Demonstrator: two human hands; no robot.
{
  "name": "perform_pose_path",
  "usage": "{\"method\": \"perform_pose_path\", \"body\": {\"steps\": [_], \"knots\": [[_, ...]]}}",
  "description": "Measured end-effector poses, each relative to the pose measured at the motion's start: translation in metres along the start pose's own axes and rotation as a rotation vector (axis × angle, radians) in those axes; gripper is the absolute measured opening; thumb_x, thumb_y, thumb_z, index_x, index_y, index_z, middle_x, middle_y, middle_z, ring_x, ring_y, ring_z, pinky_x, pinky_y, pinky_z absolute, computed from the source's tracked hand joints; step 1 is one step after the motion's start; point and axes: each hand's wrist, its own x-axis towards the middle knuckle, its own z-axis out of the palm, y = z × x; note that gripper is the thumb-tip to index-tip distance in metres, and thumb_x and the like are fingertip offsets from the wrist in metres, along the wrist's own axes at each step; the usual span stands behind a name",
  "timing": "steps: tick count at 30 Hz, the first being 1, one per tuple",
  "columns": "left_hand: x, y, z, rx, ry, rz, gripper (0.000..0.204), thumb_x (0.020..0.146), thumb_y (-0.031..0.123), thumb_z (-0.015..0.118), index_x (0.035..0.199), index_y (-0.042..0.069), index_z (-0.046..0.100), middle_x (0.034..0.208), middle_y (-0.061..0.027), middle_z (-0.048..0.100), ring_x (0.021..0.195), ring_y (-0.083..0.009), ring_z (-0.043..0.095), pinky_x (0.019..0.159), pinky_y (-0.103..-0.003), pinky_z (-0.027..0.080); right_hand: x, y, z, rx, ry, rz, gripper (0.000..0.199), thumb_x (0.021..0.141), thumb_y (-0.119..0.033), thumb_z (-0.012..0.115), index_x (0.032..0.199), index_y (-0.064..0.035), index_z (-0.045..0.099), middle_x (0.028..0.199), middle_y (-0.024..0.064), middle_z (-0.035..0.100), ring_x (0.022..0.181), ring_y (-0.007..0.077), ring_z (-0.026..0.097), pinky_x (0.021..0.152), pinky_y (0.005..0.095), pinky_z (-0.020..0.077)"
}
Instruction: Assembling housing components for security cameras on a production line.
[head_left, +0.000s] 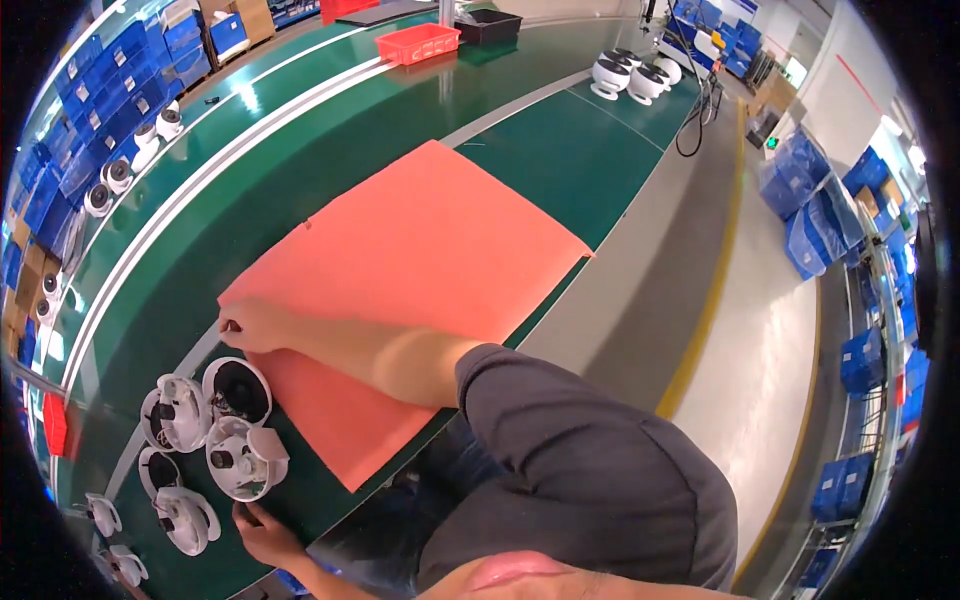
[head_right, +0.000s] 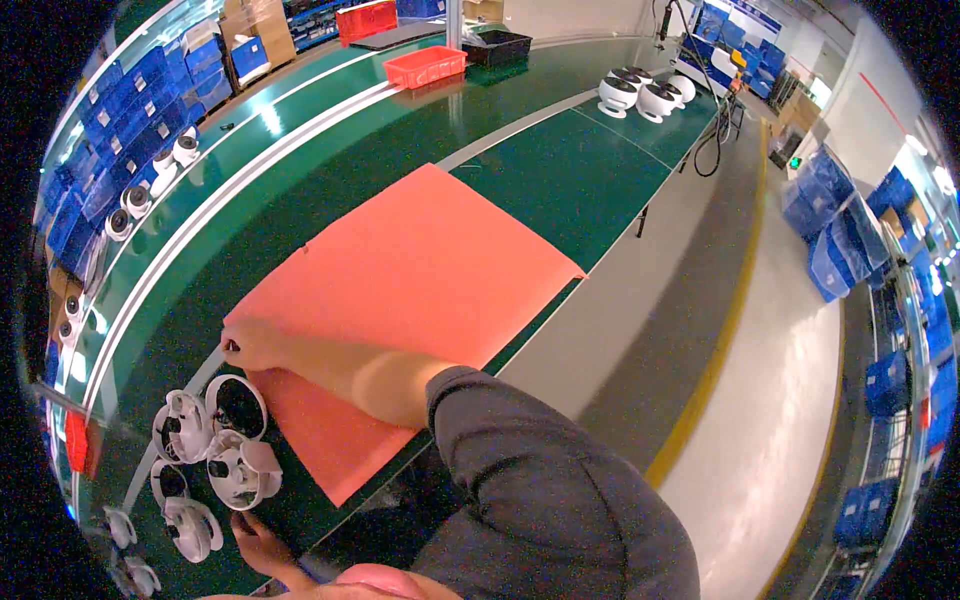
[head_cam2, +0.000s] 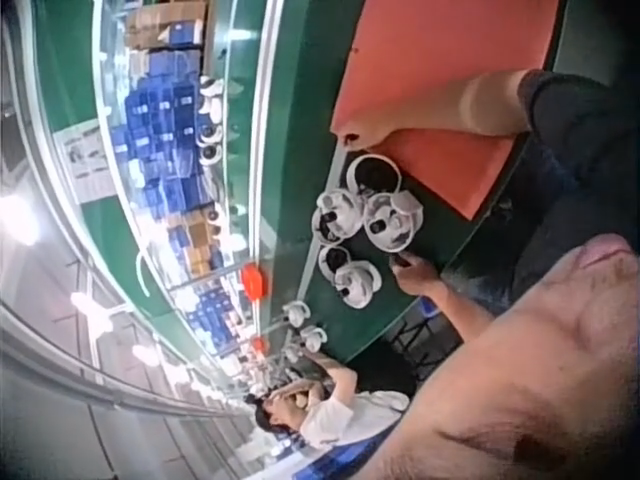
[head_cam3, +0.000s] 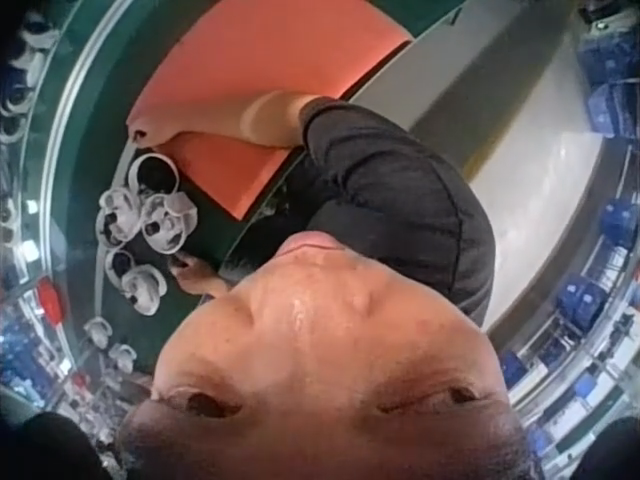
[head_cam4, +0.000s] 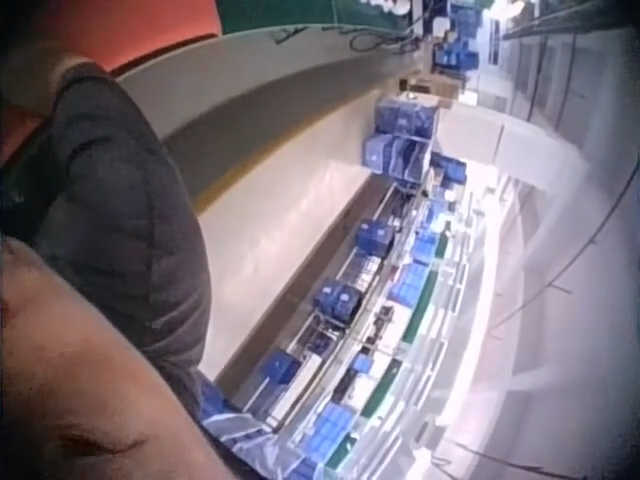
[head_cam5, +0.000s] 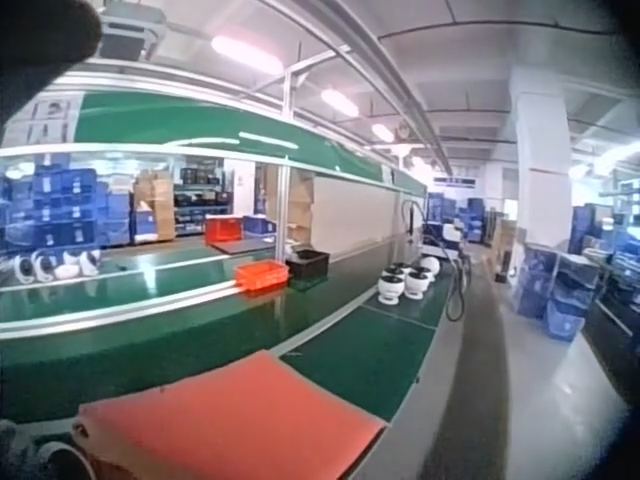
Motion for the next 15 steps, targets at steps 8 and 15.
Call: {"method": "perform_pose_path", "body": {"steps": [8,15], "knots": [[0.0,-0.007,0.004,0.02,0.02,-0.035,0.041,0.099,0.034,0.051,0.121,0.002,0.062,0.108,-0.0208,0.068,0.098,-0.0392,0.065,0.08,-0.043,0.049,-0.002,-0.009,-0.006,-0.021,-0.016,-0.004,0.02,0.087,-0.022,0.064,0.093,-0.0039,0.067,0.084,0.0104,0.069,0.076,0.0253,0.066,0.069,0.0385,0.0513],[0.002,-0.003,0.0,0.008,-0.044,-0.074,0.043,0.1,0.037,0.048,0.122,0.003,0.062,0.112,-0.0197,0.068,0.101,-0.0383,0.064,0.081,-0.043,0.049,0.001,-0.002,0.0,-0.075,0.023,-0.006,0.018,0.086,-0.022,0.064,0.092,-0.0062,0.068,0.083,0.0097,0.068,0.078,0.0249,0.066,0.069,0.039,0.0507]]}}
